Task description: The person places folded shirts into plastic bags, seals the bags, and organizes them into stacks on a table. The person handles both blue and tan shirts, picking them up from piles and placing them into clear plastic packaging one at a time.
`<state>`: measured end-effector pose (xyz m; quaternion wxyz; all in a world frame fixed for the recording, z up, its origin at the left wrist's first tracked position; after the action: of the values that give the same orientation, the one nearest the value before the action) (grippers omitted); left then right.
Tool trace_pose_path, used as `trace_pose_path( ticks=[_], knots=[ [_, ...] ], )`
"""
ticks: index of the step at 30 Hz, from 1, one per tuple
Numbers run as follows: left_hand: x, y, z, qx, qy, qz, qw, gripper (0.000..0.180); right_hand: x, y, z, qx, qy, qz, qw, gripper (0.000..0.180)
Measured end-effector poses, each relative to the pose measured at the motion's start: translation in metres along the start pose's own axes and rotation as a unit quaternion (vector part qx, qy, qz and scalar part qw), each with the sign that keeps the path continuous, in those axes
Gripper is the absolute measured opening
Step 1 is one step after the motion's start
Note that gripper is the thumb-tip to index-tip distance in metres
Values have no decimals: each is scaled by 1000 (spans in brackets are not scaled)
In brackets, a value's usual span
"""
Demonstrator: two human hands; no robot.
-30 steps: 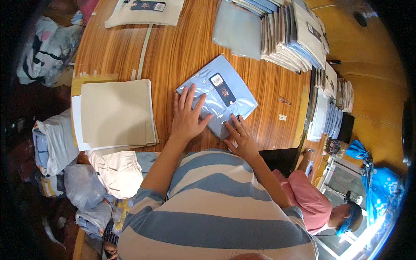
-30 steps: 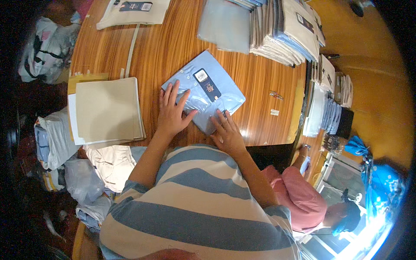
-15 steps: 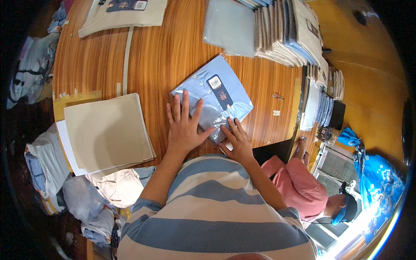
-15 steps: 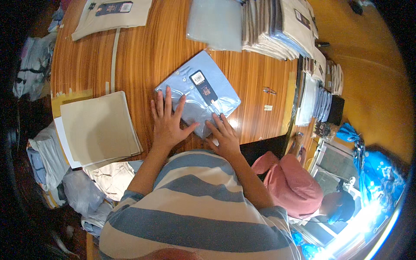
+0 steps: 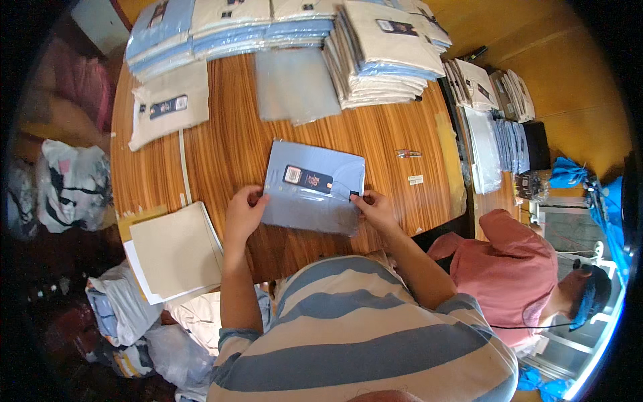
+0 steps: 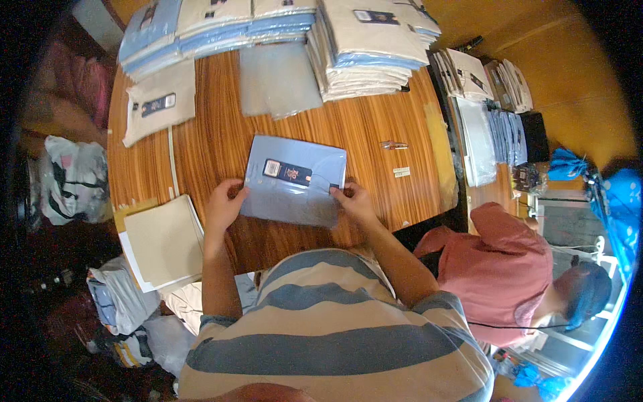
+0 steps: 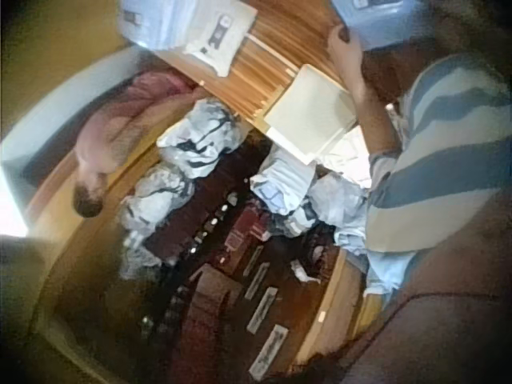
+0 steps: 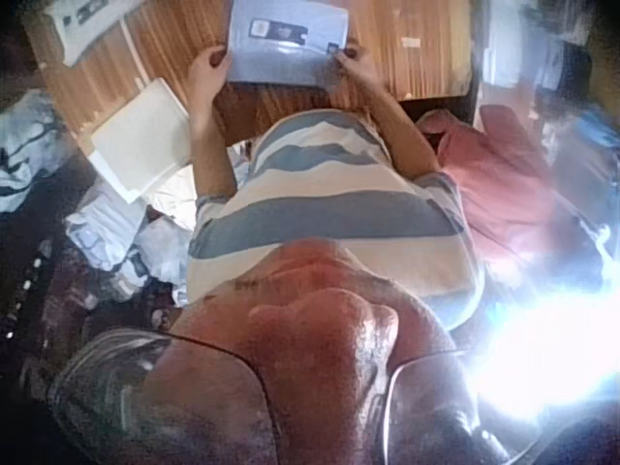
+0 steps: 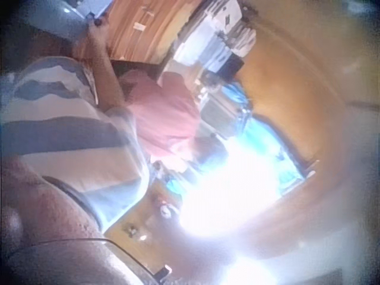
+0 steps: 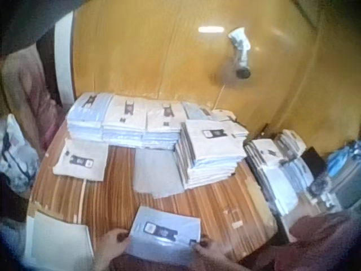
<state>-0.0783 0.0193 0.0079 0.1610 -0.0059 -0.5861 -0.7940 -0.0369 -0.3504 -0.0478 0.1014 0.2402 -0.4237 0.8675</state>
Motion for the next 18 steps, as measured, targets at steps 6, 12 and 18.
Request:
trace_pose_path(
  ticks=[6,12,18],
  knots=[
    [19,31,-17,213,-54,129,967,27,-8,-77,72,-29,84,186,978,24],
    [-42,220,-39,266,37,-100,958,30,-19,-217,245,-17,243,359,901,23],
    [-191,314,-110,267,22,-132,954,42,-156,-281,371,47,377,404,832,40]
  ],
)
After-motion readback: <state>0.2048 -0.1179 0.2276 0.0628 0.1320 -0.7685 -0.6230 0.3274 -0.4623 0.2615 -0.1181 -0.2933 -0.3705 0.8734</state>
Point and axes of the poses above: each hand's wrist, its own x-axis away from the middle knuckle, its own z-axis out of the back of the hand, y = z × x, the point moved 8 cm from there along -x, towards the middle knuckle, and after that the axes turned 15 degrees about x, right-handed, at the moved point
